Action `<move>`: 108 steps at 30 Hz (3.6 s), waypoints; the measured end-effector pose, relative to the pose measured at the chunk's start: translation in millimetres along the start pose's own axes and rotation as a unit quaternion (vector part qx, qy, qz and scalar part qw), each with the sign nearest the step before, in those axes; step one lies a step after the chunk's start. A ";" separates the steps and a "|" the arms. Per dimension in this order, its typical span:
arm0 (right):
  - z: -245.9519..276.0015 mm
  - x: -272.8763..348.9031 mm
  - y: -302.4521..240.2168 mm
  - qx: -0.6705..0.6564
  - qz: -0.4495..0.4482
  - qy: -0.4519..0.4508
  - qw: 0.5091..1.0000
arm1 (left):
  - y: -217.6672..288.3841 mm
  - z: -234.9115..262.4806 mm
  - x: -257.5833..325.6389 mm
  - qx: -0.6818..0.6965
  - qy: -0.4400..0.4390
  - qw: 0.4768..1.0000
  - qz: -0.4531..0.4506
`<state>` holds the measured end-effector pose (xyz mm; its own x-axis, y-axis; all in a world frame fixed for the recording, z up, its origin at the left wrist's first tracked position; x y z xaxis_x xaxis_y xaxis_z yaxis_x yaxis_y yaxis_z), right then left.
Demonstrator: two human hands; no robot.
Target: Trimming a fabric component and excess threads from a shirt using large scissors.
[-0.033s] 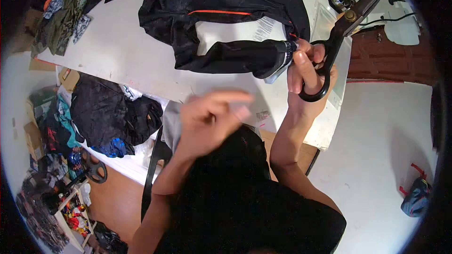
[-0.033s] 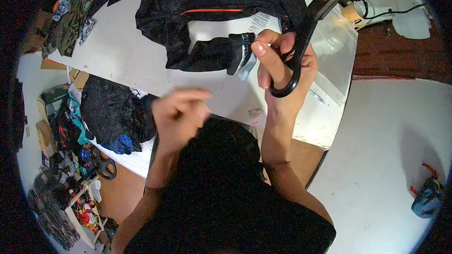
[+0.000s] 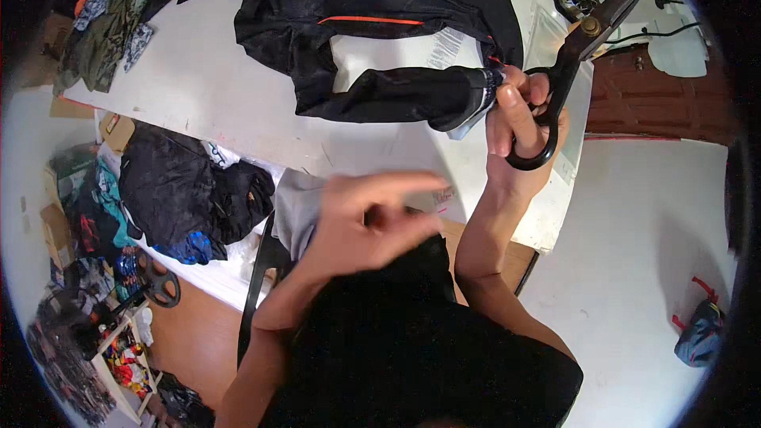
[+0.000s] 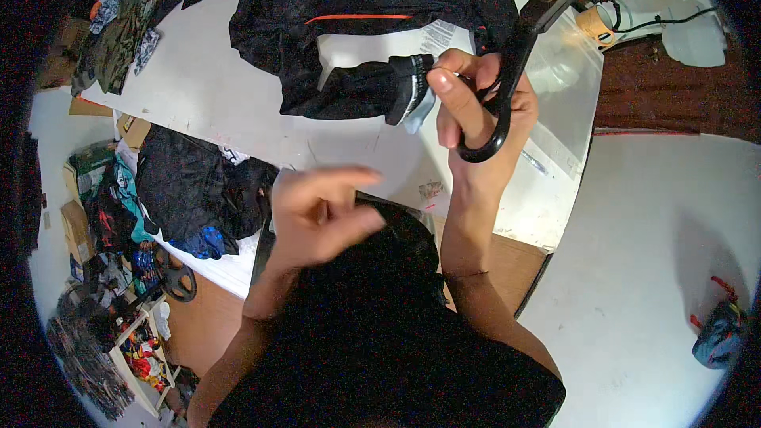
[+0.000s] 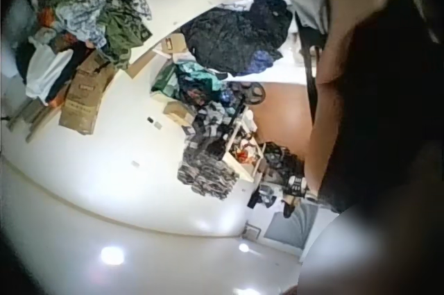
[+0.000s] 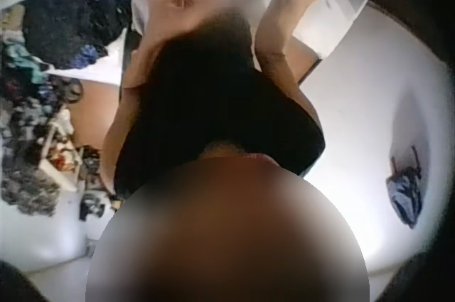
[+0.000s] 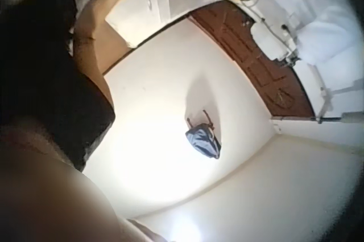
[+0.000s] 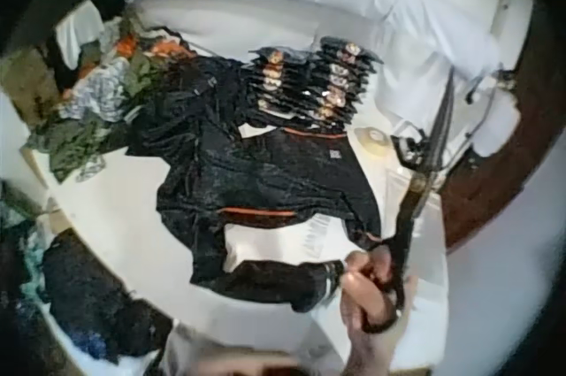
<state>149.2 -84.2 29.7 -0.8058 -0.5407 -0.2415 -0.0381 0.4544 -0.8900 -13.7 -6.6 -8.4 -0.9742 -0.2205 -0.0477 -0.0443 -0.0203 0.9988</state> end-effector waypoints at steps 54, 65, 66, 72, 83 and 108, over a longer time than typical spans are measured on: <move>25.1 49.9 -33.8 0.574 0.164 -0.171 0.784 | 52.7 52.3 -52.4 0.217 0.255 0.864 -0.376; 25.7 53.7 -34.1 0.606 0.183 -0.160 0.757 | 59.9 51.5 -47.8 0.152 0.314 0.871 -0.345; 26.3 54.1 -34.6 0.607 0.187 -0.156 0.756 | 59.7 51.7 -48.0 0.152 0.314 0.872 -0.345; 25.9 53.7 -36.0 0.608 0.179 -0.166 0.755 | 60.4 51.3 -47.3 0.121 0.322 0.872 -0.348; 29.4 53.9 -35.4 0.594 0.145 -0.176 0.772 | 59.4 52.8 -47.9 0.101 0.305 0.884 -0.338; 39.9 59.9 -31.7 0.601 0.153 -0.169 0.766 | 66.7 55.6 -39.1 0.044 0.328 0.878 -0.347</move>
<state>125.7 -159.2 28.0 -0.4612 -0.7845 -0.4146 0.8576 -0.2742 -0.4352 9.2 54.9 60.7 -0.3708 -0.6994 -0.6110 -0.6216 -0.3019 0.7228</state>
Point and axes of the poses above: each hand's wrist, its own x-axis away from the middle knuckle, its own z-axis out of the back of the hand, y = z × x, the point moved 7 cm from there along -x, towards the middle knuckle, and after that the axes turned 8 degrees about -y, right-handed, at the moved point
